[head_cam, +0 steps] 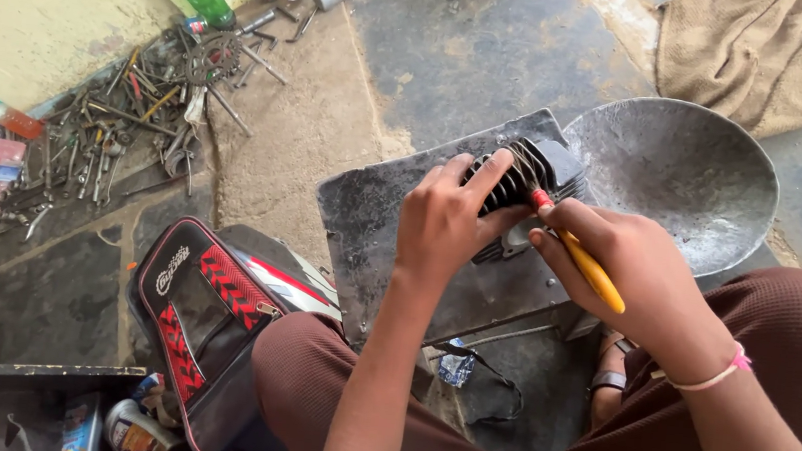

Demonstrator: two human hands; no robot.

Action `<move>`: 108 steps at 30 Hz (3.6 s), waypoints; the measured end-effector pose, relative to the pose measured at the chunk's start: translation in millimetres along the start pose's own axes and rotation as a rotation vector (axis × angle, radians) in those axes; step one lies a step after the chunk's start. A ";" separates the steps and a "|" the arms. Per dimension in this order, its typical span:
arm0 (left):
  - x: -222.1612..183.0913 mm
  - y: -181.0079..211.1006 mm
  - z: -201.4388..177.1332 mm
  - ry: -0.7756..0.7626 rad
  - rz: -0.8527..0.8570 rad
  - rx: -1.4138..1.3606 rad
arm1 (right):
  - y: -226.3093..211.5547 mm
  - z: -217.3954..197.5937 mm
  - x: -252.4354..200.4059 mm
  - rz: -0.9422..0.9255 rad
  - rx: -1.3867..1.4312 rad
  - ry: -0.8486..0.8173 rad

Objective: Cleaning a motorcycle engine cylinder using a wire brush and a scraper to remove dirt and carbon.

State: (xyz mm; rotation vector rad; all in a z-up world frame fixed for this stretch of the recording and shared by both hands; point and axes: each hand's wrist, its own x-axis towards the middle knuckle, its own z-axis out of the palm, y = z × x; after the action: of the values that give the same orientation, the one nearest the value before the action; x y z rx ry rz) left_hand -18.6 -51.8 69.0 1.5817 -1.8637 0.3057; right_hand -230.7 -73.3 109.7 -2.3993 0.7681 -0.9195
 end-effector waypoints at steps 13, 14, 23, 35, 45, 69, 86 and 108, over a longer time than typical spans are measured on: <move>-11.2 -6.7 9.7 0.124 -0.014 -0.165 | -4.4 -2.8 1.0 -0.029 -0.019 0.076; -11.6 -7.2 10.0 0.127 -0.017 -0.162 | -3.7 -2.5 1.0 -0.033 -0.018 0.073; -20.6 -19.0 25.3 -0.015 -0.190 -0.268 | 0.1 -11.3 1.2 0.104 0.196 0.073; -22.7 -17.1 24.3 0.031 -0.189 -0.264 | 6.6 12.3 1.7 -0.004 0.106 0.220; -23.3 -18.4 27.4 0.063 -0.192 -0.253 | -3.2 -4.9 -4.6 0.065 0.262 0.337; -20.9 -14.1 21.1 0.059 -0.211 -0.298 | 2.8 -4.4 2.6 0.123 0.086 0.173; -24.7 -20.7 27.9 0.019 -0.214 -0.260 | 14.5 2.1 -0.4 0.050 0.132 0.196; -26.9 -22.9 34.3 0.040 -0.209 -0.232 | 19.6 -16.6 -6.6 0.044 0.202 0.410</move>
State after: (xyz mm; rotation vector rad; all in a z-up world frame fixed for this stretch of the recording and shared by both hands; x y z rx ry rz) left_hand -7.3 -55.6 21.3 1.5791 -1.6221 0.0269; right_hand -253.1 -87.0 106.5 -2.0358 0.8220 -1.4221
